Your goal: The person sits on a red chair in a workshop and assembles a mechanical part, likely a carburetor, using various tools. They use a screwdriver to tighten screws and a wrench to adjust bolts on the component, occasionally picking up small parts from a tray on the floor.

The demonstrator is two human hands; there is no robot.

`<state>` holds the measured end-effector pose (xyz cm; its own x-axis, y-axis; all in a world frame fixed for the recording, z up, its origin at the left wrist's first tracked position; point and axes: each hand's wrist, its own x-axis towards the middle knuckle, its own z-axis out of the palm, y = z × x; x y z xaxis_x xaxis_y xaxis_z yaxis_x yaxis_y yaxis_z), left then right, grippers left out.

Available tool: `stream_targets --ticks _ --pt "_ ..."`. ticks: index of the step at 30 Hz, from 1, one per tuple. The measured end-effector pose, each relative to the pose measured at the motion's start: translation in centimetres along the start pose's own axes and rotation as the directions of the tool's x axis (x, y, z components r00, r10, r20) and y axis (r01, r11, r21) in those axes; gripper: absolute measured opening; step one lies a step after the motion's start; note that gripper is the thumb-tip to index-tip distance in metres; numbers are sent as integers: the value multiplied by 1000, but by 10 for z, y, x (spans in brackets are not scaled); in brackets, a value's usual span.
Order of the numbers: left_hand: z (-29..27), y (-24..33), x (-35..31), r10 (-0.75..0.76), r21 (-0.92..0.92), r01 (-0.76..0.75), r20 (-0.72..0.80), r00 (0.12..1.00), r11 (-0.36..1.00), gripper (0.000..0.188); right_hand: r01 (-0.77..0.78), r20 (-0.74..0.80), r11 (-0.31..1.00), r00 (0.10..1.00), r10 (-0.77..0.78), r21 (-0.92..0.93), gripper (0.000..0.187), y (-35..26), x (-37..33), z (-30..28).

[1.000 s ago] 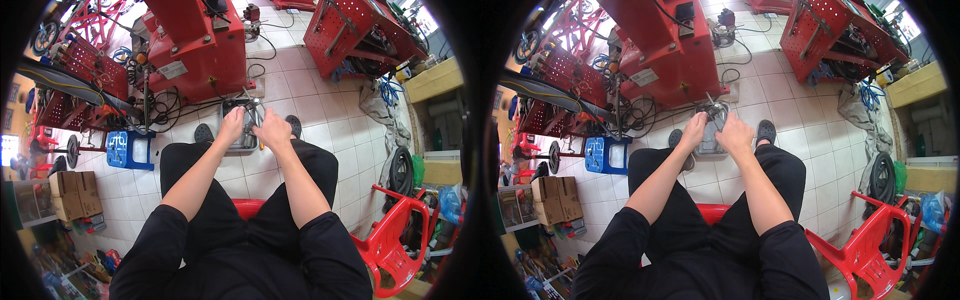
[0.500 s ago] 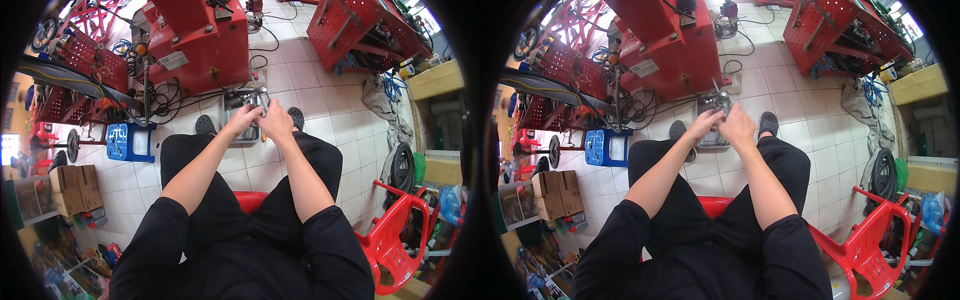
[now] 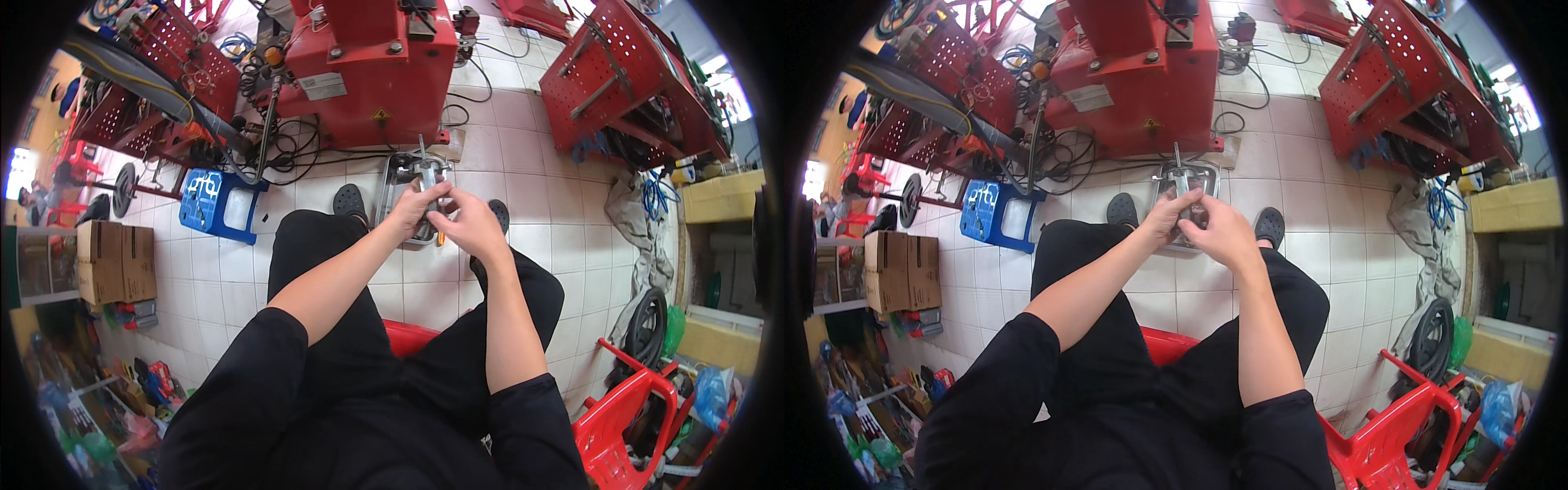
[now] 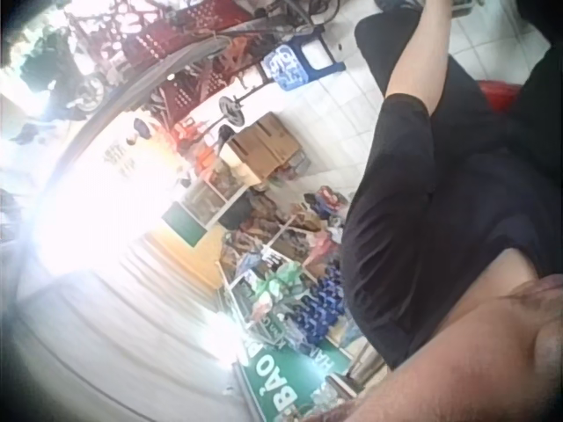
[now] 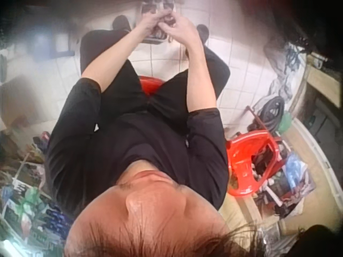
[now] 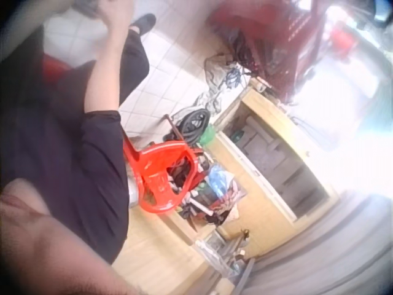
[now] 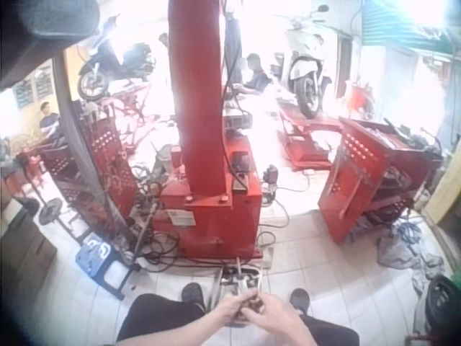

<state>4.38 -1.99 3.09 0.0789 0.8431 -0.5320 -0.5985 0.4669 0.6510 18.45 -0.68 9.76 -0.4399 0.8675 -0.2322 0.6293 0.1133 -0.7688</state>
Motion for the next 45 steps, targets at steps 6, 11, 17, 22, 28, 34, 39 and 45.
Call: stream_targets --ticks 6,11,17,22,28,34,39,45 --pt "-3 -3 8 -2 -238 4 8 1000 971 31 36 -359 916 926 119 399 29 45 24 -5" --pt "-7 25 8 -30 -254 -11 -157 987 967 12 -69 -387 944 901 198 323 45 61 29 4" --pt "1 118 -16 137 -159 -146 -67 988 976 19 -280 -189 942 931 314 187 46 98 37 49" --pt "-26 88 -4 11 -212 -42 -145 989 976 22 -235 68 970 969 239 -67 31 126 70 122" --pt "-23 88 -3 -120 -151 94 -173 978 984 36 -43 77 774 990 118 -631 22 171 106 195" --pt "-38 111 -16 -146 -493 76 -104 984 867 45 37 -21 720 997 -72 -693 19 224 142 238" --pt "-49 125 -16 -81 -622 -2 -105 991 783 59 198 136 666 980 -144 -719 21 249 183 256" --pt "-49 135 3 -154 -618 36 -138 978 786 70 307 370 512 929 22 -802 29 269 209 285"
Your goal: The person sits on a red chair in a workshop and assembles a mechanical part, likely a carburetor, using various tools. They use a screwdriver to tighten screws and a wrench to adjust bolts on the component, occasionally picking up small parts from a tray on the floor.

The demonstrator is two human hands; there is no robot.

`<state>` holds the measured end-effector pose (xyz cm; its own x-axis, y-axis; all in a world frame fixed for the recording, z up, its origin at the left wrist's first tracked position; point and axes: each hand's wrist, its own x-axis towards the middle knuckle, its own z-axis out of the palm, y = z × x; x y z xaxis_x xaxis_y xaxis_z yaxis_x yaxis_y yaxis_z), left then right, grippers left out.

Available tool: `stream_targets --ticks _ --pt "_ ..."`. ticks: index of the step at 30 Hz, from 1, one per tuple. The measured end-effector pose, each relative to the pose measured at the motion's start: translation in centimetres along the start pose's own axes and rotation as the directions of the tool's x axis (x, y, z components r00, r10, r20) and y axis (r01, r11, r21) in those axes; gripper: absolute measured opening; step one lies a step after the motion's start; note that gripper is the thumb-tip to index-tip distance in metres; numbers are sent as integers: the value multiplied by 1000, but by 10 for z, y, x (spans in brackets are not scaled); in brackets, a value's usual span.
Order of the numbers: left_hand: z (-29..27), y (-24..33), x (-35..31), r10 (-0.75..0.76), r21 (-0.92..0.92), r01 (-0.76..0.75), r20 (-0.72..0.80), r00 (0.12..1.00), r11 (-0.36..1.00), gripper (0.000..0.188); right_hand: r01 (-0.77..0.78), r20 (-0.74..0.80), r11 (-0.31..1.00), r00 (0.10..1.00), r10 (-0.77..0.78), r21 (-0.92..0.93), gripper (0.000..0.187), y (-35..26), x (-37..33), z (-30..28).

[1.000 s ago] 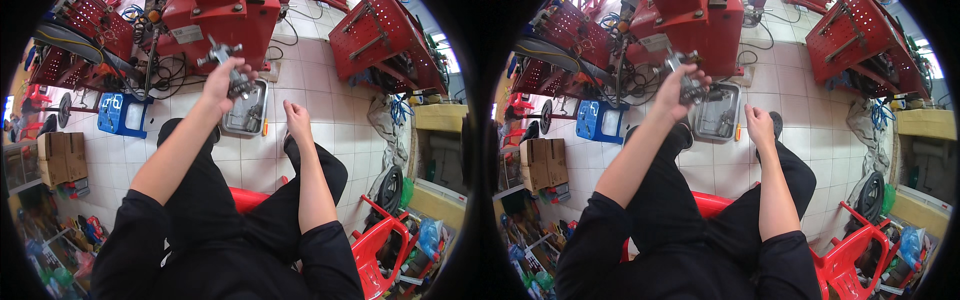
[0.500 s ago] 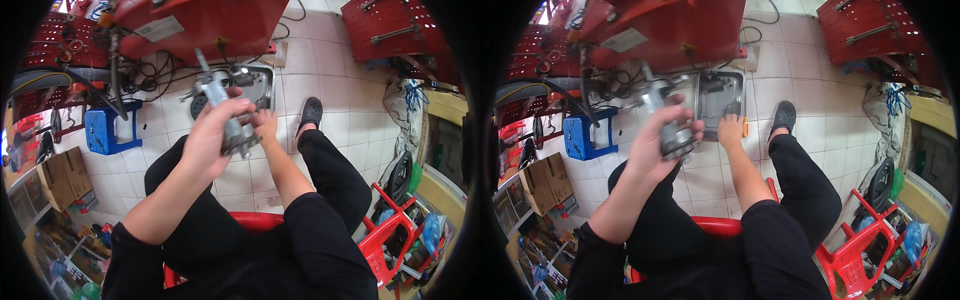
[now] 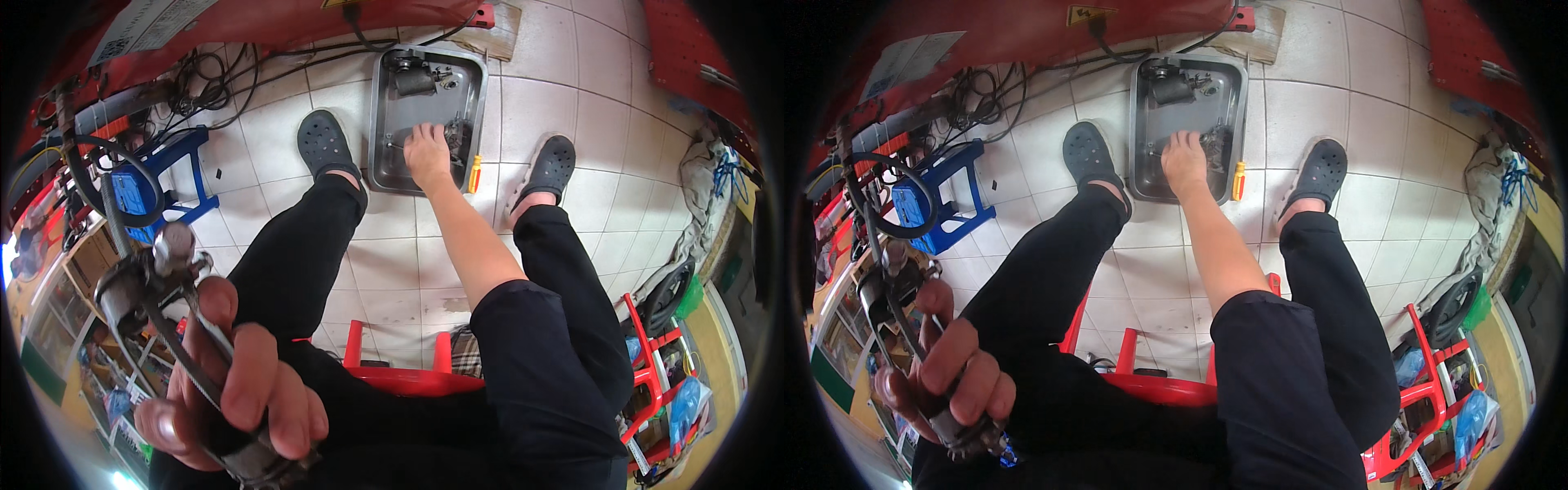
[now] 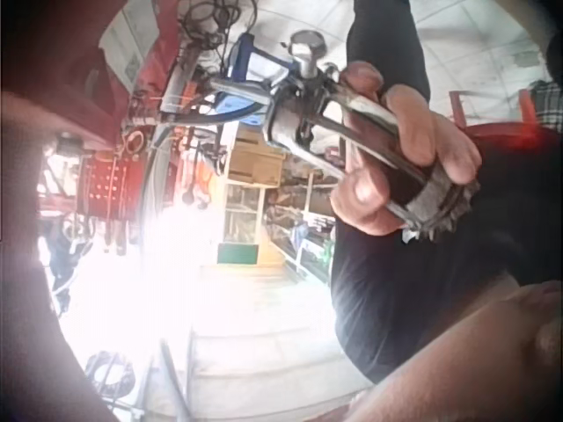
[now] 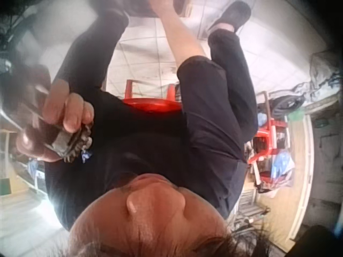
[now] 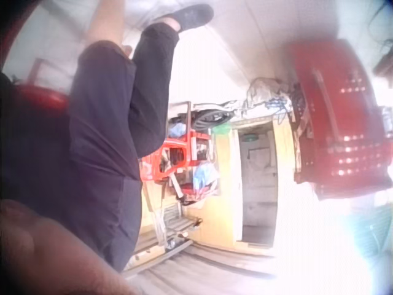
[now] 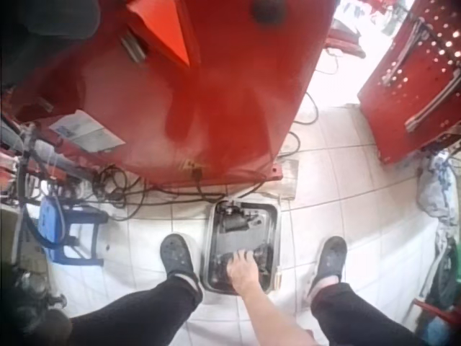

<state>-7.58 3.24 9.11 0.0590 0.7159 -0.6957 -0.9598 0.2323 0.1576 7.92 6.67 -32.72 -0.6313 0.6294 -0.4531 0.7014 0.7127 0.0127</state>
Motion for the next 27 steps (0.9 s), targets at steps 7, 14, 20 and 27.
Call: stream_targets --ticks 7,14,20,27 --pt "2 13 10 -71 182 65 28 997 981 52 21 8 999 1000 -21 49 23 -4 15 17" --pt "9 15 13 -73 185 73 -6 997 980 51 -221 119 517 968 222 827 18 7 18 -18" --pt "1 10 15 -49 134 40 65 997 990 56 -222 187 136 955 232 965 23 -2 36 14" --pt "0 9 9 -67 112 57 87 994 992 58 -88 53 836 996 71 542 17 -22 46 8"
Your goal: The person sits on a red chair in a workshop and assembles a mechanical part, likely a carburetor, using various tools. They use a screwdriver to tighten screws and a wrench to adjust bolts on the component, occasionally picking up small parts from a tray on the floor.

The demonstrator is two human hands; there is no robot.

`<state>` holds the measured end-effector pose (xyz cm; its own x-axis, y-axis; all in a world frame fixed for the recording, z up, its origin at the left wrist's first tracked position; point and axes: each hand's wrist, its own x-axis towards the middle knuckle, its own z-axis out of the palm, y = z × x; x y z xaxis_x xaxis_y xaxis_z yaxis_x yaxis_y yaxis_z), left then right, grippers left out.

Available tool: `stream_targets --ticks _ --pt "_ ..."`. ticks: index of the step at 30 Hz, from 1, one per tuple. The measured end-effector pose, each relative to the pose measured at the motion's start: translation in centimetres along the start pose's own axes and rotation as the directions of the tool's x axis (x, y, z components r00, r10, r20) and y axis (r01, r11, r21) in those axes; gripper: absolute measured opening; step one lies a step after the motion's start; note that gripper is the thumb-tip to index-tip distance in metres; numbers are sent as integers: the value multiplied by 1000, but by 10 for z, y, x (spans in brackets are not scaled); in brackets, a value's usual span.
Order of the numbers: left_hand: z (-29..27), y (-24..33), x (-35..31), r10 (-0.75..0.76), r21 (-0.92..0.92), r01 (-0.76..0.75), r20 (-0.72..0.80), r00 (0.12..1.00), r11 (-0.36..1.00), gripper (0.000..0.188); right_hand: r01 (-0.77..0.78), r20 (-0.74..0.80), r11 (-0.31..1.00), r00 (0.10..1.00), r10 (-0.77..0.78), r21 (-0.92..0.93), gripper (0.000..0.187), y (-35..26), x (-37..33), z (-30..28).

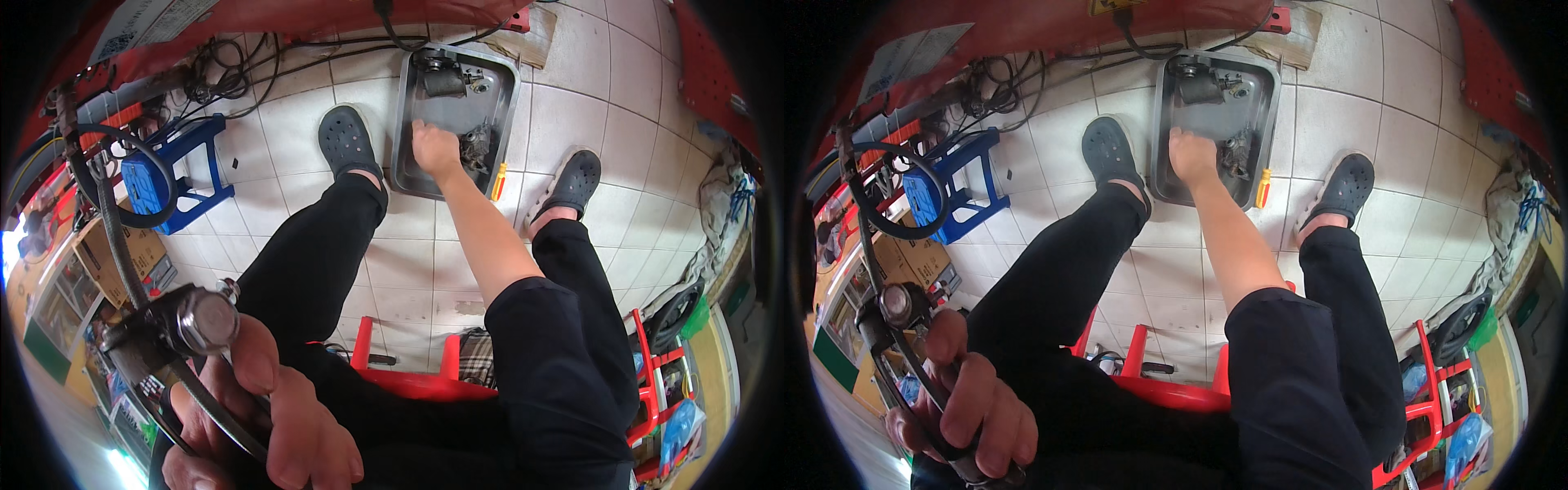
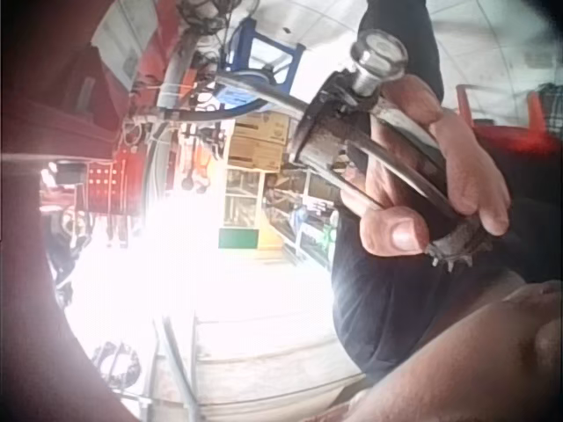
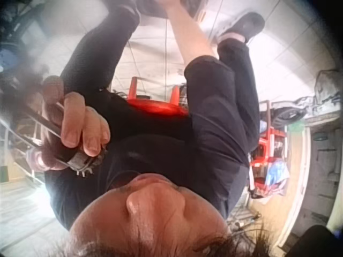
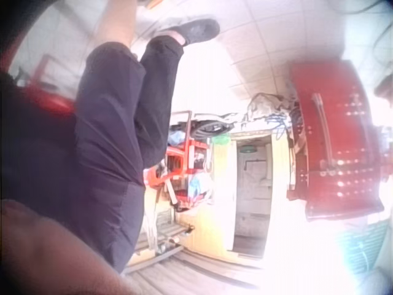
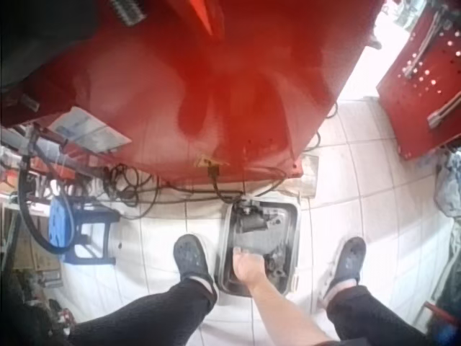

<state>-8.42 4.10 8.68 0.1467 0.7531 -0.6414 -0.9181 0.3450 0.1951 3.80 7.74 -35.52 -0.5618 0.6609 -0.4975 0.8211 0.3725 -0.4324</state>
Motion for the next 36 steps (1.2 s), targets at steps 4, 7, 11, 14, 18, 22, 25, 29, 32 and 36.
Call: stream_targets --ticks 4,7,11,14,18,22,25,29,32,36 --pt "-5 -3 -3 9 -38 -9 -11 1000 999 57 23 -20 998 1000 -24 -52 16 4 1 3" --pt "-4 0 -5 -21 -27 20 -47 999 999 56 22 -10 998 1000 -23 -59 15 1 6 5" --pt "-7 0 -6 -82 -4 82 10 997 997 63 -40 27 995 999 38 93 15 -4 0 -5" --pt "-8 3 1 -162 38 160 58 985 986 75 -180 211 541 978 5 821 14 3 -10 -12" --pt "-6 -1 -2 -117 46 114 48 992 992 74 -527 453 -301 845 -285 794 14 6 -46 -35" --pt "-12 -4 -3 -92 137 78 101 991 988 74 -542 446 -371 837 -318 754 15 5 -54 -32" --pt "-10 -5 -3 -100 97 92 80 992 991 76 -586 587 32 808 -60 810 16 14 -43 -26" --pt "-9 -11 -6 -8 9 7 17 1000 1000 66 -132 111 967 988 110 216 31 5 -46 -11" --pt "-14 -7 -1 -97 42 94 82 992 995 77 -129 174 988 978 114 79 31 -6 -35 -19" --pt "-17 -9 2 -103 24 100 136 985 995 76 -223 150 975 964 220 8 24 -5 -17 -10"
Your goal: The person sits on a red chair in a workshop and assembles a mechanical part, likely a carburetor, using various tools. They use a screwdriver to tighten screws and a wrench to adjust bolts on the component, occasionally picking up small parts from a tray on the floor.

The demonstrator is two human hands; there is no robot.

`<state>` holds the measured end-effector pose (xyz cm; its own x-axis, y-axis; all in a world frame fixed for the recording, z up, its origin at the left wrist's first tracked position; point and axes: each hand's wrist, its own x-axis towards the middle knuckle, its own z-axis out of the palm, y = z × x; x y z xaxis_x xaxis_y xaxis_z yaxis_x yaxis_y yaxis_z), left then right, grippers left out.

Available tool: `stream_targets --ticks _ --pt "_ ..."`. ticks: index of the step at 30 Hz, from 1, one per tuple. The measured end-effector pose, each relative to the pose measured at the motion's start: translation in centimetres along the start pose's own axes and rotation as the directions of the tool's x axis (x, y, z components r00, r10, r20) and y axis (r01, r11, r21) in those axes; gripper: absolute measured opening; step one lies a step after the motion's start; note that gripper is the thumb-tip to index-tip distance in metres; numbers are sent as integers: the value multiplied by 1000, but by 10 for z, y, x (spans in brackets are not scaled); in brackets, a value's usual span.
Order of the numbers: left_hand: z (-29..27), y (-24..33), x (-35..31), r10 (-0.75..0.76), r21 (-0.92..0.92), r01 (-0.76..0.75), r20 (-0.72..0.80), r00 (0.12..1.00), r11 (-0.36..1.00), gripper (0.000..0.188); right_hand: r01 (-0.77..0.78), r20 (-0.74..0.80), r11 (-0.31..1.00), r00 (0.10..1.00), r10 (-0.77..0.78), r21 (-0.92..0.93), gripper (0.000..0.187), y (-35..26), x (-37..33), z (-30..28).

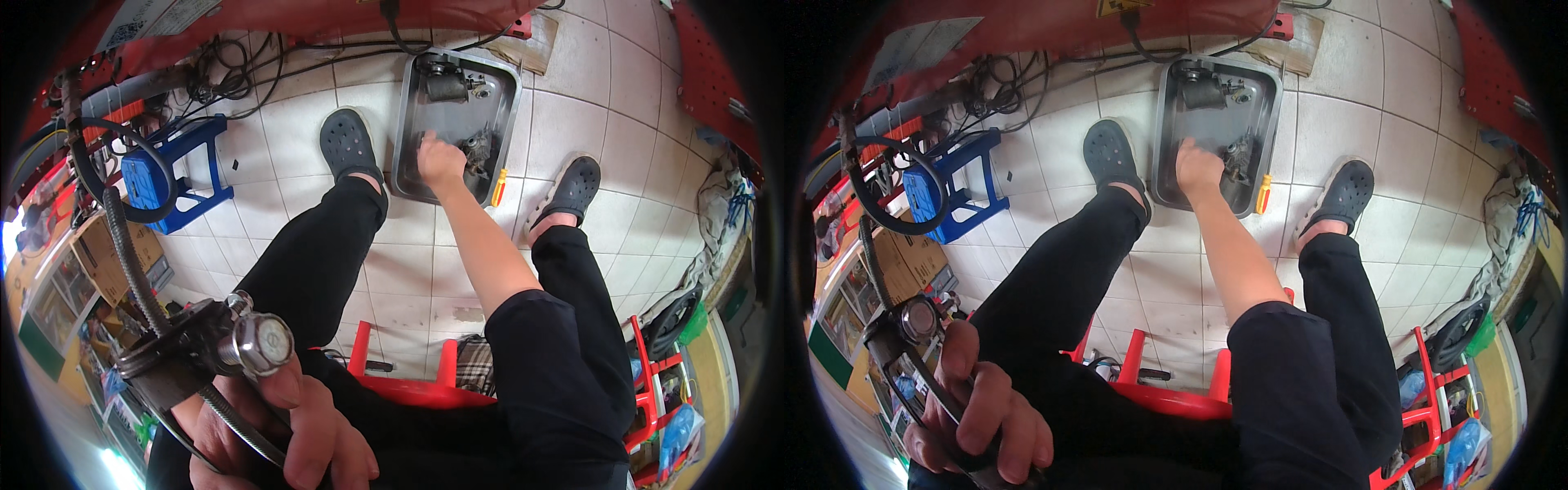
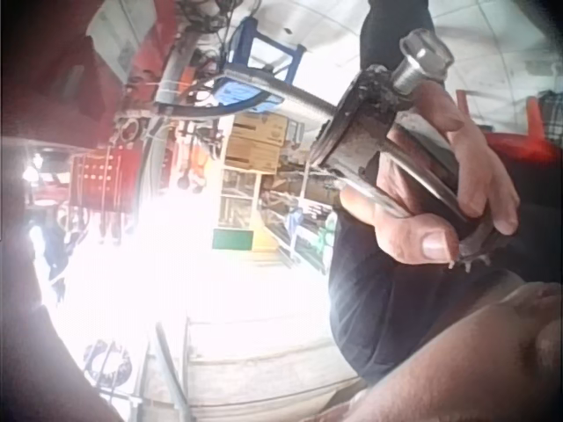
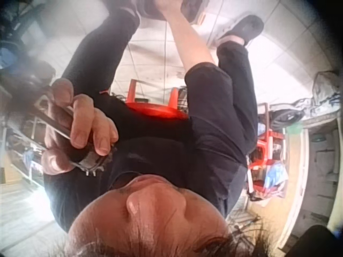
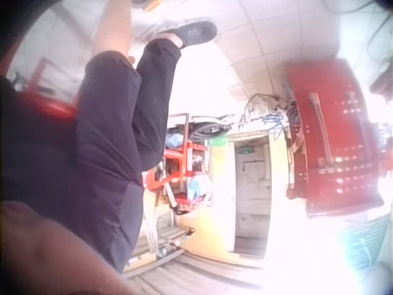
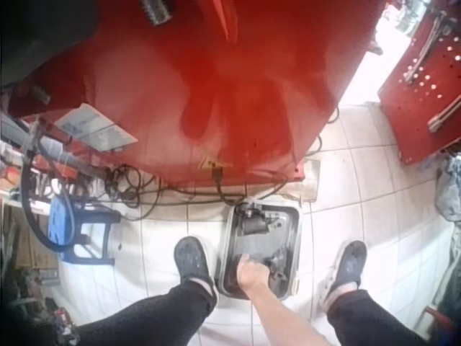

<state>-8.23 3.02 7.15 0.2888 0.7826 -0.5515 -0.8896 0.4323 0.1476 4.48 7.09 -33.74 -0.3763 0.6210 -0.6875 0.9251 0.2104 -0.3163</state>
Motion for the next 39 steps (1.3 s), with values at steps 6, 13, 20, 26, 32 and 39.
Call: stream_targets --ticks 6,13,20,26,32,39 --pt "7 -3 -2 87 13 -86 -74 993 996 69 146 -34 989 989 -146 -12 25 -1 11 1" --pt "22 -23 -14 139 188 -111 -145 980 976 55 114 -16 894 993 -120 433 32 -11 -52 -66" --pt "24 -59 7 268 442 -169 -170 948 881 36 265 -339 501 939 60 824 34 -10 -166 -213" --pt "5 -94 3 387 584 -281 -63 920 762 33 345 -318 -183 934 162 921 17 -13 -326 -283" --pt "30 -150 -35 566 783 -449 153 810 430 38 259 -249 -583 963 99 770 17 -24 -417 -229" --pt "2 -179 -41 618 777 -572 320 718 262 44 296 -238 -649 955 179 700 16 -19 -412 -201"
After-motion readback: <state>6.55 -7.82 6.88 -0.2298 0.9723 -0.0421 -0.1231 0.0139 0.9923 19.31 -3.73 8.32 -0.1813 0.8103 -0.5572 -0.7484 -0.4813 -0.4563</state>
